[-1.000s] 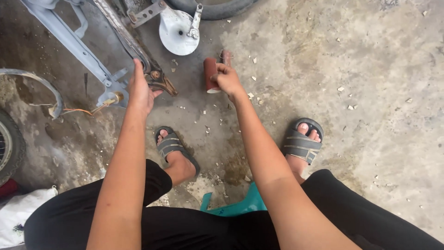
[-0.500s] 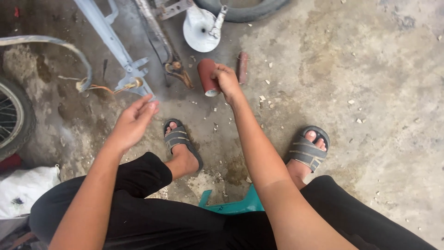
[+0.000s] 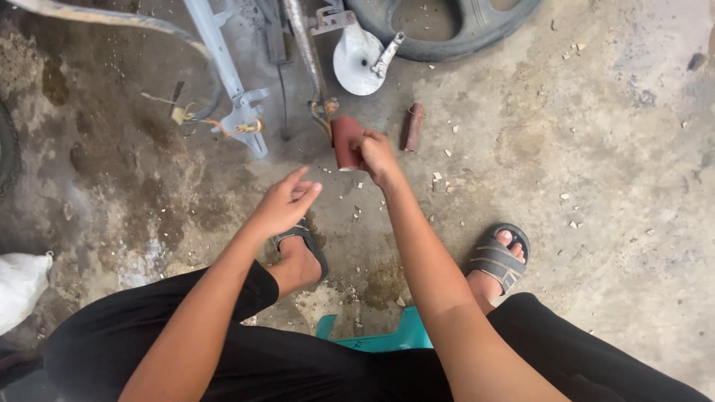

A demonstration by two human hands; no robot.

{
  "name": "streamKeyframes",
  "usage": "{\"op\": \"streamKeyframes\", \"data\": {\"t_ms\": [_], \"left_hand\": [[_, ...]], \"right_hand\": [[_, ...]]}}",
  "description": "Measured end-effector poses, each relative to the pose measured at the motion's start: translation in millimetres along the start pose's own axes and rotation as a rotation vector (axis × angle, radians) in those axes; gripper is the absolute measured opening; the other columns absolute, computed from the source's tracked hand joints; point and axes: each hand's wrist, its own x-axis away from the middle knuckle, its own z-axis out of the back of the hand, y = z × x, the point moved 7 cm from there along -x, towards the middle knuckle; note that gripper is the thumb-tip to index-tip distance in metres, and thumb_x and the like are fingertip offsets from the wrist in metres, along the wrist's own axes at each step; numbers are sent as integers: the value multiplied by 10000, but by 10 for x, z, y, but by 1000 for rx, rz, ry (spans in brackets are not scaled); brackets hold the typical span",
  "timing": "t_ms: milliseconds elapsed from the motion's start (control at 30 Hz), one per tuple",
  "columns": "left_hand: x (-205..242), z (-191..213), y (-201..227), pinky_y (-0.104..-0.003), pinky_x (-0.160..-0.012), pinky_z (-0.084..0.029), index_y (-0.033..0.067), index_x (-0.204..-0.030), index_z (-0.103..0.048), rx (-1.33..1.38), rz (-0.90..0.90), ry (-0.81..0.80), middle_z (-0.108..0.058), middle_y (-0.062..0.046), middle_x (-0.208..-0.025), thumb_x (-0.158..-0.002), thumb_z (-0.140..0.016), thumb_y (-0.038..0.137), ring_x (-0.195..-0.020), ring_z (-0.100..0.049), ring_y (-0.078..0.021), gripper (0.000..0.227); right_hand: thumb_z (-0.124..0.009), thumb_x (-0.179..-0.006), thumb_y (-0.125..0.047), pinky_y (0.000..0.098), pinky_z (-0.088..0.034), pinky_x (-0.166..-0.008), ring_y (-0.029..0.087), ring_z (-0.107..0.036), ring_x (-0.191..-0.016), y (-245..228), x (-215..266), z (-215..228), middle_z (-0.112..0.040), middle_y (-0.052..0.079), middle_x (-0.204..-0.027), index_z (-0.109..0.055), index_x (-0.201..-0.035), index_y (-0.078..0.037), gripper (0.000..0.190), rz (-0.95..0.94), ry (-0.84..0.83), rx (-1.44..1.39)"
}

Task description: The person smooths a metal rod clamped in a vise using a sanding block. They hold the rod with one hand and rub the sanding block along its length with the other, working on different sections of the metal piece.

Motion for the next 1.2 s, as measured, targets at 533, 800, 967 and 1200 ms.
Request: {"op": "streamKeyframes", "data": {"t_ms": [533,800,967,1200], "left_hand": [[-970,-459,-155,-431,-710,-665,82,-1295,-665,459,-173,289,-765,-189,-945,-965,-687,346,-907,-753,-291,423],[-1074,-250,-457,-457,-652,-684,56,-1245,-671,662,-95,346,-751,-215,-1023,-934,-659,372,-913,-755,-339,443],[-446,147,145,-459,-867,-643,36,-1369,-600,525,-166,447,-729,-191,-1166,-896,-716,628,-1103,-722,-322,766],[-629,101,540,-472,-960,-573,28,-1164,-739,564,-240,351,-743,-201,-1154,-898,-709,566,-1178,-677,-349,600]], "right_hand": [[-760,-892,-460,443,-562,-797,293,-658,-1006,-832,1262,-210,-634,152,-1136,-581,-1276,-99,556,321,342,549],[-746,-948,-307,420,-633,-600,254,-718,-731,-681,1141,-443,-721,168,-885,-702,-995,-42,273,287,178,410],[-799,-884,-334,491,-421,-977,303,-761,-788,-1466,1635,-562,-731,139,-854,-684,-966,-34,331,571,356,823],[-887,-743,-382,717,-33,-1161,148,-760,-1036,-1634,1775,-787,-737,-73,-1158,-640,-1194,-206,544,464,27,1121]]}}
